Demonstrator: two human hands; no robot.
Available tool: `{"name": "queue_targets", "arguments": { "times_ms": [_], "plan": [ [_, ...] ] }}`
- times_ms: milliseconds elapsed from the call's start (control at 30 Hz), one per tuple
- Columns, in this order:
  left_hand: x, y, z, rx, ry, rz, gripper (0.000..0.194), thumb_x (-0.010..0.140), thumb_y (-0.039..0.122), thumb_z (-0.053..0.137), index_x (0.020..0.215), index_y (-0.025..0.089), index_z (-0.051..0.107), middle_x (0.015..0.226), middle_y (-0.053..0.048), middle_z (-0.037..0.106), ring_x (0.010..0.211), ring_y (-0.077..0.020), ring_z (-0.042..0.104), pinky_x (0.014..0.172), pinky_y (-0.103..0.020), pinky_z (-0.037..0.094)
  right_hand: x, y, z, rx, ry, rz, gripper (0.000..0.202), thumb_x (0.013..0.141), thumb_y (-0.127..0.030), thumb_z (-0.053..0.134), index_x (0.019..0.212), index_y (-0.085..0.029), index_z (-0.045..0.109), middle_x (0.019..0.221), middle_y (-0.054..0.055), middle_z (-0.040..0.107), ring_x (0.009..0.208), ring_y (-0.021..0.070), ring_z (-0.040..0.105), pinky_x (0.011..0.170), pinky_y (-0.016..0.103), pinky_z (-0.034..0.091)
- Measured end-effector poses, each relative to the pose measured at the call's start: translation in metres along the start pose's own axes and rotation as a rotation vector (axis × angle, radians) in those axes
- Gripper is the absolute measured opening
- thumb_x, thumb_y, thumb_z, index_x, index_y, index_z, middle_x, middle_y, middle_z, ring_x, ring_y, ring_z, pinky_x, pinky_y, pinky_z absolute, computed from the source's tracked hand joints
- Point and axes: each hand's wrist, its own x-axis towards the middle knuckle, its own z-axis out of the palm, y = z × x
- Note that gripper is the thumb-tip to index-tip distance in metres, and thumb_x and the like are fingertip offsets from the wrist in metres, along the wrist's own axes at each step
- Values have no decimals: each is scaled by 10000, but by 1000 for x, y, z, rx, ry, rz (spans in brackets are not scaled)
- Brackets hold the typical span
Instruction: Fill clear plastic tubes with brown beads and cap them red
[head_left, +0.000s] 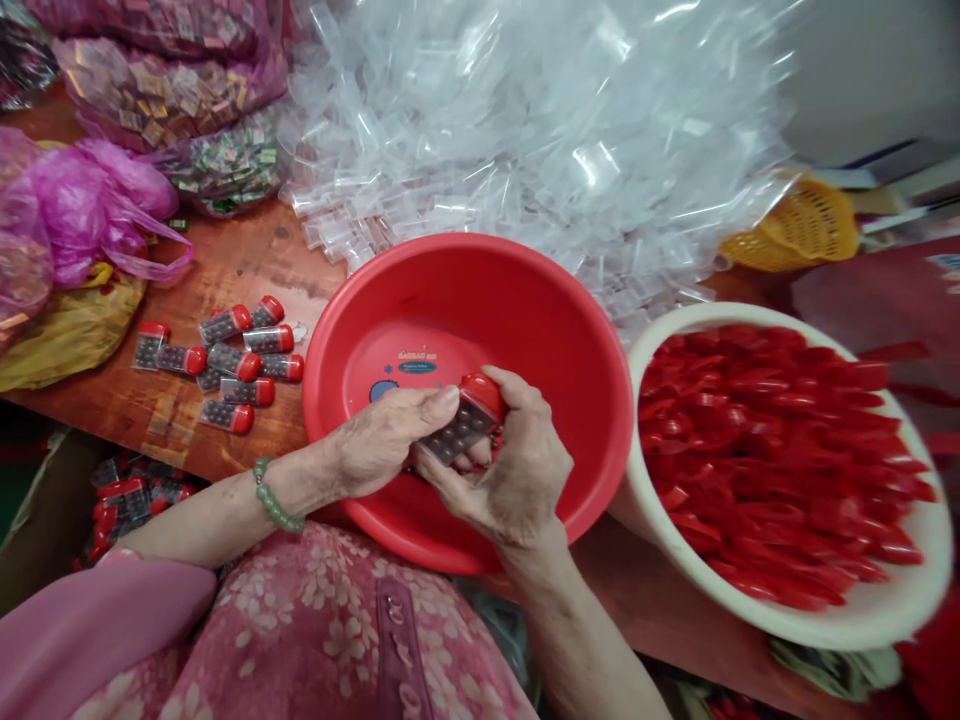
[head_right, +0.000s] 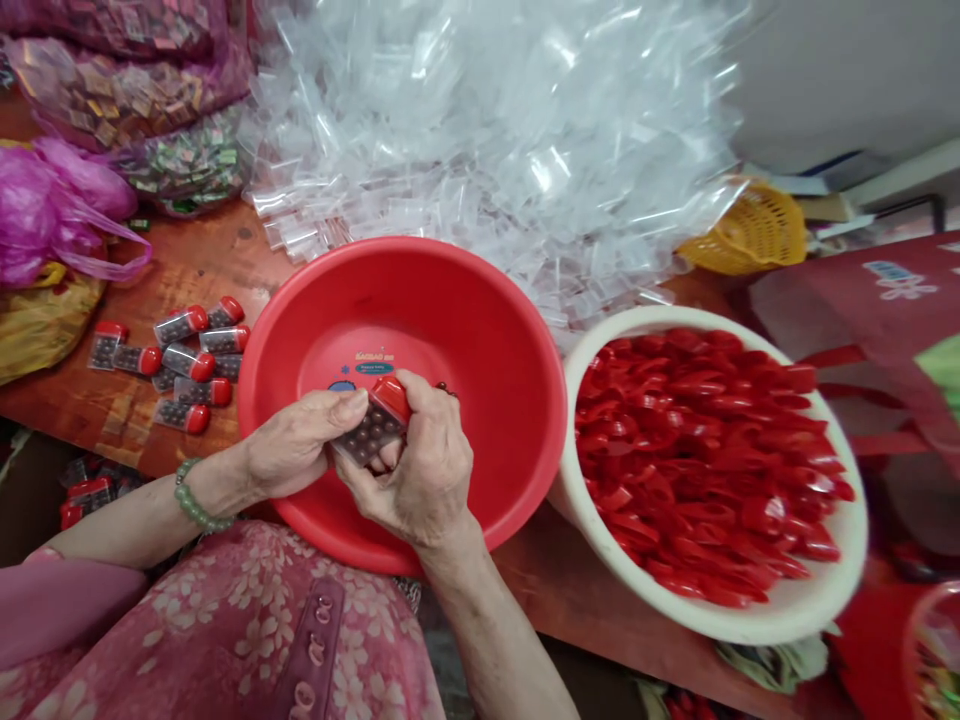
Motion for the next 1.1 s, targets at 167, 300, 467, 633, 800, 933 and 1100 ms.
{"name": "queue_targets", "arguments": {
  "times_ms": [167,300,467,633,800,933,1100],
  "plan": [
    [0,-3,3,51,0,45,510,819,623,652,760,118,687,727,-53,662,670,-112,614,677,-223,493,-6,1,0,9,16,18,694,756,-418,687,1371,-232,423,1061,126,646,904,287,681,741,419,596],
    [-1,-6,5,58,22,62,501,841,614,628,765,120,671,747,-51,653,688,-110,600,708,-226,494,-8,1,-1,34,40,23,713,759,-404,701,1393,-236,421,1070,123,653,913,282,683,754,420,601],
    [-6,-1,9,157,27,54,489,861,619,593,832,132,629,814,-52,635,746,-120,576,741,-244,469,-8,9,-20,286,-186,92,817,746,-399,780,1453,-231,407,1244,142,634,1103,295,653,910,451,575],
    [-9,8,14,402,-1,25,415,951,540,467,881,143,562,832,-33,574,739,-116,501,752,-275,425,-5,19,-35,693,-209,401,386,853,-289,714,1235,-283,660,1080,51,708,994,207,679,868,381,568],
    [-9,8,17,495,-29,-4,247,989,361,392,906,163,515,891,-35,570,804,-124,509,837,-296,426,-5,9,-24,929,7,691,207,804,-212,756,982,-316,778,835,-8,718,623,110,635,541,254,531],
    [-8,7,18,523,-18,-2,224,991,321,360,895,168,491,874,-30,552,780,-124,493,818,-305,426,-2,-2,-17,1085,119,869,161,747,-241,804,900,-292,790,743,-14,728,490,91,581,436,232,493],
    [-7,6,19,544,-3,22,245,985,351,365,843,176,465,832,-24,514,770,-132,484,784,-308,425,5,-15,-16,1129,236,980,151,677,-274,847,817,-263,790,653,-14,725,411,80,537,371,212,466]
  ]
}}
